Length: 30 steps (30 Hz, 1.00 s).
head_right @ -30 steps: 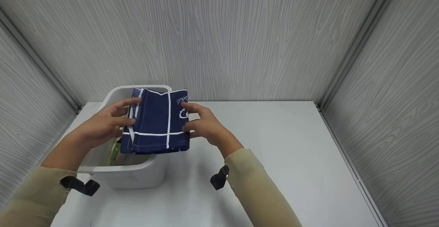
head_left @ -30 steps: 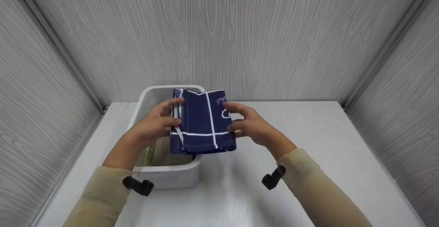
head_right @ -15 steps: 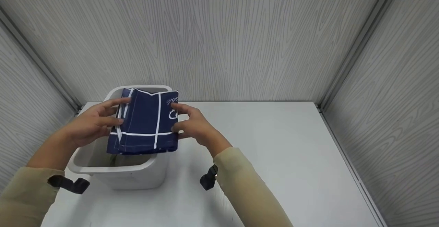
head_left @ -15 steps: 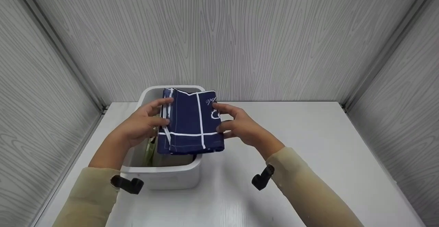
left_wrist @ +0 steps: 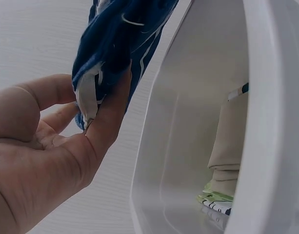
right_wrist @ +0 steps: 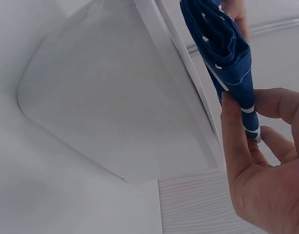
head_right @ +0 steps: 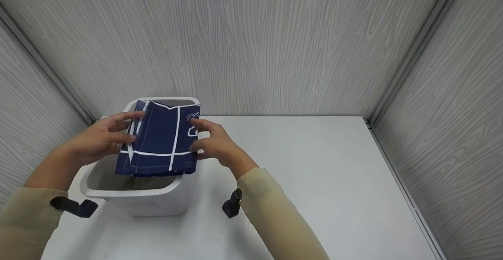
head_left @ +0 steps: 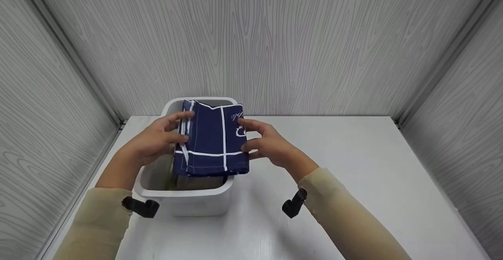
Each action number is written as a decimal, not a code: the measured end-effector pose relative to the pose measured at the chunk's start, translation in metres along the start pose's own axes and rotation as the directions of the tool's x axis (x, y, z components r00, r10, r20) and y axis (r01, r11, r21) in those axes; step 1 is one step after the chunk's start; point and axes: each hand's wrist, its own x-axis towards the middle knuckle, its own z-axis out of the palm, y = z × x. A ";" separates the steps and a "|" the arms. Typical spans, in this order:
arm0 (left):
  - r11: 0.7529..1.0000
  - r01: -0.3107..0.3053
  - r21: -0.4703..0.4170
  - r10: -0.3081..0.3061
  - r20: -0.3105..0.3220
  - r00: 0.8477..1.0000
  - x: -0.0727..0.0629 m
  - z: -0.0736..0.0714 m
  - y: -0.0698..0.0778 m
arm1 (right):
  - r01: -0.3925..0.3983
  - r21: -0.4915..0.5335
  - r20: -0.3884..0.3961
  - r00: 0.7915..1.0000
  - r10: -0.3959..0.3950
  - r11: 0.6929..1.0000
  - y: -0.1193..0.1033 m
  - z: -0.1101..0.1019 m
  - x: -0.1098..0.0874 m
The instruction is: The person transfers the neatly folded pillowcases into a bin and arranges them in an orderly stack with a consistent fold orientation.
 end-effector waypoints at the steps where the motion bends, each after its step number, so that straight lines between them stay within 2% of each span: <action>1: 1.000 0.003 0.007 -0.003 -0.001 1.000 0.000 -0.001 0.000 | -0.003 -0.002 0.000 1.000 0.003 1.000 0.000 0.001 0.001; 19: 0.996 0.049 0.069 -0.048 -0.016 0.999 -0.004 -0.010 -0.004 | -0.025 -0.033 0.011 1.000 0.025 0.999 -0.001 0.020 0.011; 26: 0.989 0.057 0.139 -0.057 -0.006 0.998 -0.004 -0.009 0.001 | -0.030 -0.049 0.011 0.999 0.031 0.998 -0.005 0.028 0.012; 30: 0.989 0.057 0.139 -0.059 0.011 0.998 -0.003 -0.008 0.005 | -0.025 -0.055 0.016 1.000 0.026 0.998 -0.007 0.030 0.012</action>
